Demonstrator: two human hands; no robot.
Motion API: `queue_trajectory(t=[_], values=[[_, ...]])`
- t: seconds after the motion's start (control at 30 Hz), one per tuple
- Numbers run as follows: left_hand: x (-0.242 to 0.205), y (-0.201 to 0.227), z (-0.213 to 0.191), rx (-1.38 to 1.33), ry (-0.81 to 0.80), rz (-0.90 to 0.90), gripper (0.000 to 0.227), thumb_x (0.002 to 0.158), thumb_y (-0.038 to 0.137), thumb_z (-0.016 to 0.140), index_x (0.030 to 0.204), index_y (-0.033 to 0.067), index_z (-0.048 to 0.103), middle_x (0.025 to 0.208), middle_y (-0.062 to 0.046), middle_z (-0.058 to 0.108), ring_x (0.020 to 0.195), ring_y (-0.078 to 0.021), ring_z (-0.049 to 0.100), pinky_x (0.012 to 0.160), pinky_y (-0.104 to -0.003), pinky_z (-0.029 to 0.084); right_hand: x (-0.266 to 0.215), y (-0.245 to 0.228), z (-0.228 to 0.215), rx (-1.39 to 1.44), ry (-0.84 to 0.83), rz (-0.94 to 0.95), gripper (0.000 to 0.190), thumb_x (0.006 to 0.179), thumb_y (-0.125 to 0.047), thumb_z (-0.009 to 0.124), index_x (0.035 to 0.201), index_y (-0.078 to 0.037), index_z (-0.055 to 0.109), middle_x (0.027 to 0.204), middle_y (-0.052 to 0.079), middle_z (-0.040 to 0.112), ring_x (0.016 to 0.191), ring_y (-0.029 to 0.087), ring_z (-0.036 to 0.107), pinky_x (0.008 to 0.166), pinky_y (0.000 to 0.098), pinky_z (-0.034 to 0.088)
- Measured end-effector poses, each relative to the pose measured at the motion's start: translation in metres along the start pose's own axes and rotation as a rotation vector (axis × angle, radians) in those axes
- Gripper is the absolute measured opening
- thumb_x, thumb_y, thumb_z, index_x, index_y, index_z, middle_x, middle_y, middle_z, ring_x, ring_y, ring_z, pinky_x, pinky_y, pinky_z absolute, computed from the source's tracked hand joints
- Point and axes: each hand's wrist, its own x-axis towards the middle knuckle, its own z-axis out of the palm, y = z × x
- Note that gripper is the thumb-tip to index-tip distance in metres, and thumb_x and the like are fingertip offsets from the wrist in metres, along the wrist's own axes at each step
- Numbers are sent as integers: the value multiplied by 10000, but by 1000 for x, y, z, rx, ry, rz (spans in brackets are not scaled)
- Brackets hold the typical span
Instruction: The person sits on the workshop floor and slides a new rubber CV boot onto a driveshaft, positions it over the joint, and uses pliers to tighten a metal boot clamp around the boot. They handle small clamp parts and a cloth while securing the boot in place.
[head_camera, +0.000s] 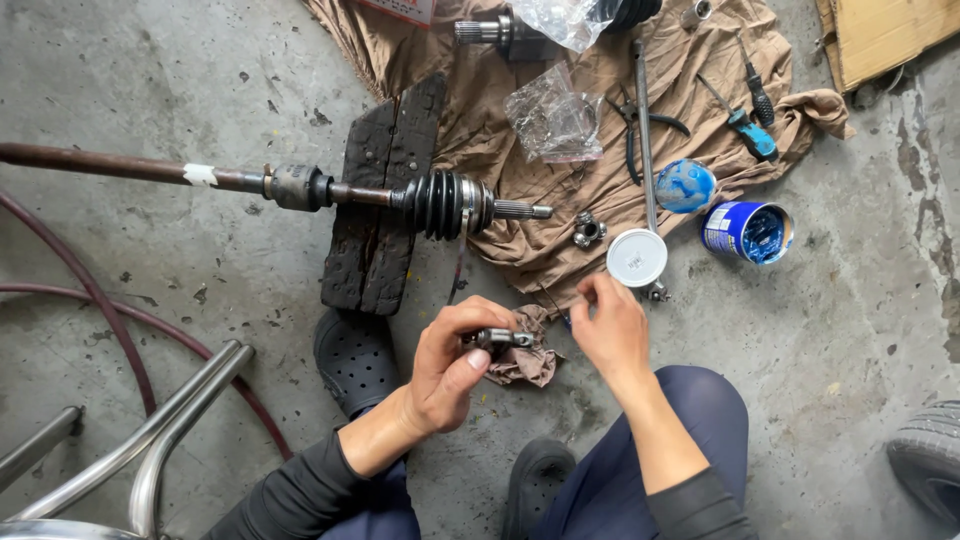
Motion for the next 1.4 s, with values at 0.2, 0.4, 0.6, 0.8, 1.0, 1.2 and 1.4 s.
queue_trajectory(t=[0.2, 0.4, 0.6, 0.8, 1.0, 1.2, 1.4], values=[[14, 12, -2, 76, -14, 38, 264, 1026, 151, 536, 1231, -15, 537, 1052, -198, 663, 900, -256, 670, 797, -345, 572, 4, 97, 73, -497, -441, 186, 434, 809, -241, 746, 1163, -68, 563, 1071, 191, 689, 1037, 402, 665, 861, 525, 531], [16, 18, 2, 182, -51, 108, 227, 979, 131, 601, 1148, -18, 584, 964, -156, 695, 833, -244, 709, 731, -331, 580, -9, 86, 39, -470, -444, 102, 334, 860, -217, 675, 1127, -64, 546, 990, 204, 717, 982, 424, 680, 841, 540, 531], [10, 15, -2, 306, 22, 10, 217, 960, 145, 639, 1118, -4, 629, 942, -103, 705, 763, -198, 709, 696, -299, 555, -31, -9, -104, -3, -251, -5, 184, 959, -191, 616, 1059, -37, 601, 954, 174, 717, 889, 313, 691, 781, 443, 542], [14, 6, 4, 304, 102, -67, 192, 996, 136, 637, 1139, 10, 615, 875, -61, 684, 707, -124, 642, 648, -256, 507, -26, -54, -165, 846, 220, -487, 178, 1010, -69, 608, 1119, -1, 484, 1137, 233, 676, 858, 248, 722, 800, 387, 636], [8, -3, 3, 285, 293, -147, 170, 1031, 94, 623, 1170, -1, 591, 867, -16, 664, 731, -52, 582, 650, -215, 482, 14, -116, -148, 972, 268, -661, 291, 1126, -233, 622, 1259, -26, 467, 960, 196, 685, 706, 188, 711, 596, 330, 591], [9, -9, 1, 286, 332, -130, 181, 1033, 98, 636, 1177, -3, 593, 875, -11, 664, 739, -47, 570, 658, -208, 480, 12, -152, -110, 832, 417, -662, 395, 1168, -404, 533, 1304, -43, 449, 909, 113, 650, 674, 134, 648, 611, 247, 556], [9, -4, 0, 356, 308, -103, 176, 1024, 105, 646, 1159, -3, 616, 870, -19, 662, 724, -52, 576, 646, -213, 481, 15, -152, -91, 750, 387, -704, 369, 1182, -371, 525, 1356, -57, 440, 991, 121, 654, 756, 127, 624, 700, 218, 544]])
